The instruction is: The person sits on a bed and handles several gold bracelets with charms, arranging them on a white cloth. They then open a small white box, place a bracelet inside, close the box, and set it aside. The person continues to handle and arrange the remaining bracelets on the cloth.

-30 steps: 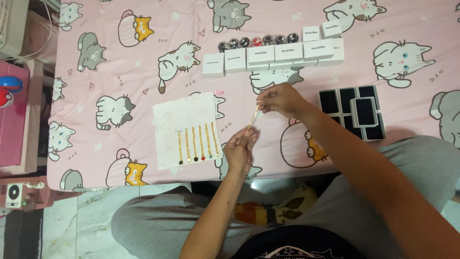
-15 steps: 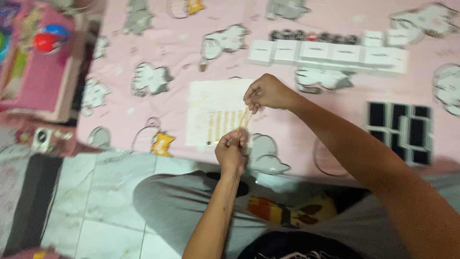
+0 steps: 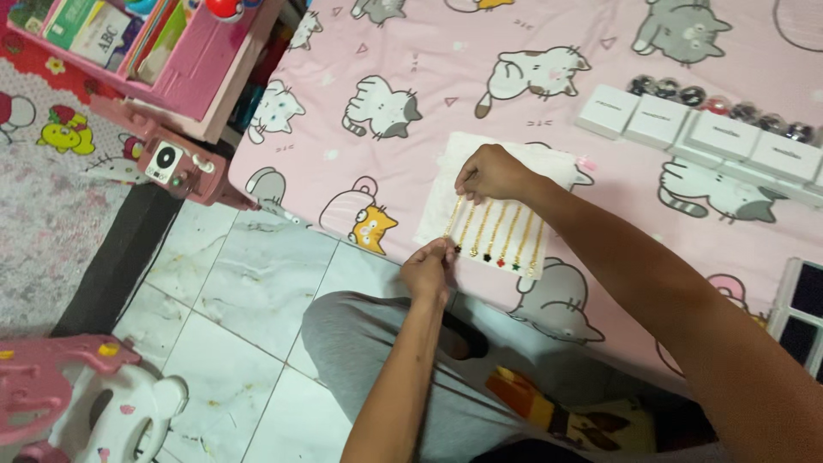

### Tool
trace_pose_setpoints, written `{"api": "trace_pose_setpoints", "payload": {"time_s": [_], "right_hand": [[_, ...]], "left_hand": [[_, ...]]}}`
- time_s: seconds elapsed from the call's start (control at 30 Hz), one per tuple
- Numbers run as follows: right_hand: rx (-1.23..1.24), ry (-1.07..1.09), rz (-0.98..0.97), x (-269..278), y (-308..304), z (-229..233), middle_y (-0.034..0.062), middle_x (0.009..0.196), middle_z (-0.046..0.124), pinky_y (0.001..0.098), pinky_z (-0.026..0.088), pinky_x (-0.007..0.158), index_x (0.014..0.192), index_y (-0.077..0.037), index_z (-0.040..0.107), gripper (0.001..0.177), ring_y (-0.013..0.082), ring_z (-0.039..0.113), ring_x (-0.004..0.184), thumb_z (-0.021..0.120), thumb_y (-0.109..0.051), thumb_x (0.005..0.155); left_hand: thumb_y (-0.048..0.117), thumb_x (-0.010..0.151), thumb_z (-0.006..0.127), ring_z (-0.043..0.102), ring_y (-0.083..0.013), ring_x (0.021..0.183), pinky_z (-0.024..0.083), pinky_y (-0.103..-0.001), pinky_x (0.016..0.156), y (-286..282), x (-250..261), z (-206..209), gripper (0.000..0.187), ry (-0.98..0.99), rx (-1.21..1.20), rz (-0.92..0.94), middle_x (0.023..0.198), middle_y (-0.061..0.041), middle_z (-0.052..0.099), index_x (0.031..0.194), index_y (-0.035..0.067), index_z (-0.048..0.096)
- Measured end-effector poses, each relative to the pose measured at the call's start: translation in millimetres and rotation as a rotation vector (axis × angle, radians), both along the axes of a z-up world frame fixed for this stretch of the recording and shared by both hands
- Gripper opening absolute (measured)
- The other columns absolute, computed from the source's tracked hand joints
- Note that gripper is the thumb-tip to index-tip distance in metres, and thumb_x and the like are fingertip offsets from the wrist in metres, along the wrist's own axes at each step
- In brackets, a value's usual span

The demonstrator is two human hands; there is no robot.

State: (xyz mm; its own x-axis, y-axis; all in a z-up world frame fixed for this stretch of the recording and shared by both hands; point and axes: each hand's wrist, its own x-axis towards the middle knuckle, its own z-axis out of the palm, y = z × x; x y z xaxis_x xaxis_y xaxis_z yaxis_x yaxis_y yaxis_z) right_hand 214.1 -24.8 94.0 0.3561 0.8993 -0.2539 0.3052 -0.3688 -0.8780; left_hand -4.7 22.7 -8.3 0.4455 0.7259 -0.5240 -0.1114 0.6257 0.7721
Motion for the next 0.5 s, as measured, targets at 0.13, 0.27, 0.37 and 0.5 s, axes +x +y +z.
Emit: {"api": "trace_pose_setpoints", "payload": {"time_s": [0.13, 0.27, 0.37, 0.5], "right_hand": [[-0.099, -0.175, 0.036, -2, 15, -17, 0.0133, 0.081, 0.077, 0.0321, 0.060, 0.067, 0.091, -0.001, 0.079, 0.013, 0.0189, 0.074, 0.071, 0.080, -0.012, 0.084], [-0.101, -0.315, 0.144, -2, 23, -31, 0.0118, 0.088, 0.079, 0.0351, 0.058, 0.077, 0.090, -0.004, 0.080, 0.011, 0.0208, 0.075, 0.081, 0.079, -0.013, 0.084], [-0.103, -0.329, 0.207, 2, 26, -38, 0.0111, 0.089, 0.079, 0.0358, 0.057, 0.077, 0.091, -0.005, 0.080, 0.010, 0.0215, 0.075, 0.081, 0.076, -0.012, 0.085], [-0.110, -0.355, 0.251, 9, 25, -45, 0.0120, 0.088, 0.079, 0.0366, 0.057, 0.074, 0.092, -0.007, 0.081, 0.010, 0.0237, 0.075, 0.078, 0.075, -0.012, 0.086]], "left_hand": [[-0.002, 0.093, 0.067, 0.060, -0.0131, 0.062, 0.050, -0.022, 0.057, 0, -2, -3, 0.010, 0.093, -0.081, 0.048, 0.077, -0.010, 0.070, 0.095, -0.011, 0.073], [-0.002, 0.090, 0.071, 0.060, -0.0128, 0.059, 0.048, -0.021, 0.053, -1, 0, -6, 0.009, 0.227, -0.047, 0.049, 0.072, -0.009, 0.069, 0.092, -0.010, 0.075], [-0.001, 0.088, 0.073, 0.058, -0.0123, 0.055, 0.045, -0.021, 0.050, -4, 2, -6, 0.008, 0.274, 0.002, 0.055, 0.069, -0.008, 0.068, 0.091, -0.008, 0.076], [0.001, 0.088, 0.074, 0.059, -0.0130, 0.055, 0.047, -0.022, 0.048, -5, 5, -5, 0.009, 0.240, -0.027, 0.101, 0.069, -0.007, 0.068, 0.093, -0.006, 0.076]]}}
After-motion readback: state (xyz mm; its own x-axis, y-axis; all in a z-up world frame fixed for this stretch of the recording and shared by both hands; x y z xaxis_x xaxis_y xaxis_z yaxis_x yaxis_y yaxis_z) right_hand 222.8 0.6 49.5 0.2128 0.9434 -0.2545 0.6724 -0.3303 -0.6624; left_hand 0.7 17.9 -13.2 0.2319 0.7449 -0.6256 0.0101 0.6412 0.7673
